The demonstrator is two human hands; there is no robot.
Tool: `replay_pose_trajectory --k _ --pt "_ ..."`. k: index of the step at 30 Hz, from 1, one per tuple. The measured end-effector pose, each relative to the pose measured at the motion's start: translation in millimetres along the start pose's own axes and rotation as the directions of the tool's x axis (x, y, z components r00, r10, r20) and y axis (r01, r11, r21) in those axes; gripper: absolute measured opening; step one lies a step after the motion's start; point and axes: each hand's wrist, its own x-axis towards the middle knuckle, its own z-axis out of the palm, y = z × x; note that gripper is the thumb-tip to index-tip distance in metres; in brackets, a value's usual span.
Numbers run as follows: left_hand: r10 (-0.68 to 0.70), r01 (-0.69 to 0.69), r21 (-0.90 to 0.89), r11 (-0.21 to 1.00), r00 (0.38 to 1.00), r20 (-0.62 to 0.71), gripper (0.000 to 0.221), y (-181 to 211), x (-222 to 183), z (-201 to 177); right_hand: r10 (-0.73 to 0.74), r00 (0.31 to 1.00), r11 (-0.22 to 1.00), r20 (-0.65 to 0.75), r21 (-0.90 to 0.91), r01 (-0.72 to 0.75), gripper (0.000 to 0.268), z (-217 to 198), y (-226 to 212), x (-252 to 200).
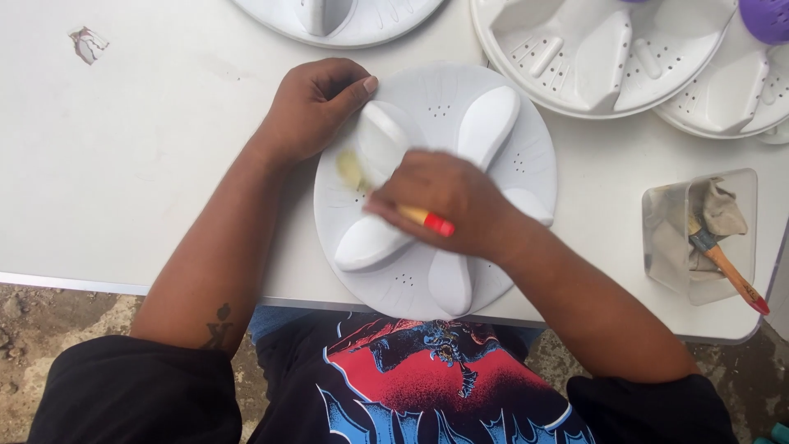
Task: Cleaning a washing machine pulsator using a small brush to reach into crevices
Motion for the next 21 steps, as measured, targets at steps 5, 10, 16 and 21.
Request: replay_pose_trajectory --k 5,10,16,21 --pt "-0.056 0.057 -0.024 0.998 0.998 0.018 0.022 7.2 -2.3 -1.8 0.006 0.988 0.984 0.152 0.178 -0.033 0.011 1.0 -4.7 0.2" --pt "-0.007 0.007 -0.053 0.999 1.0 0.009 0.022 1.0 1.9 -4.2 0.003 0.999 1.0 -0.045 -0.008 -0.003 0.011 0.6 -2.1 7.6" --pt "-0.021 0.025 -0.09 0.996 0.999 0.042 0.02 -2.2 -0.3 -3.5 -0.027 0.998 0.998 -0.06 -0.06 0.024 0.009 -6.0 4.7 8.1" --pt "-0.023 0.028 -0.109 0.994 0.999 0.047 0.018 2.9 -1.2 -6.1 -0.029 0.907 0.9 0.421 0.405 -0.159 0.008 -9.5 -2.5 7.1"
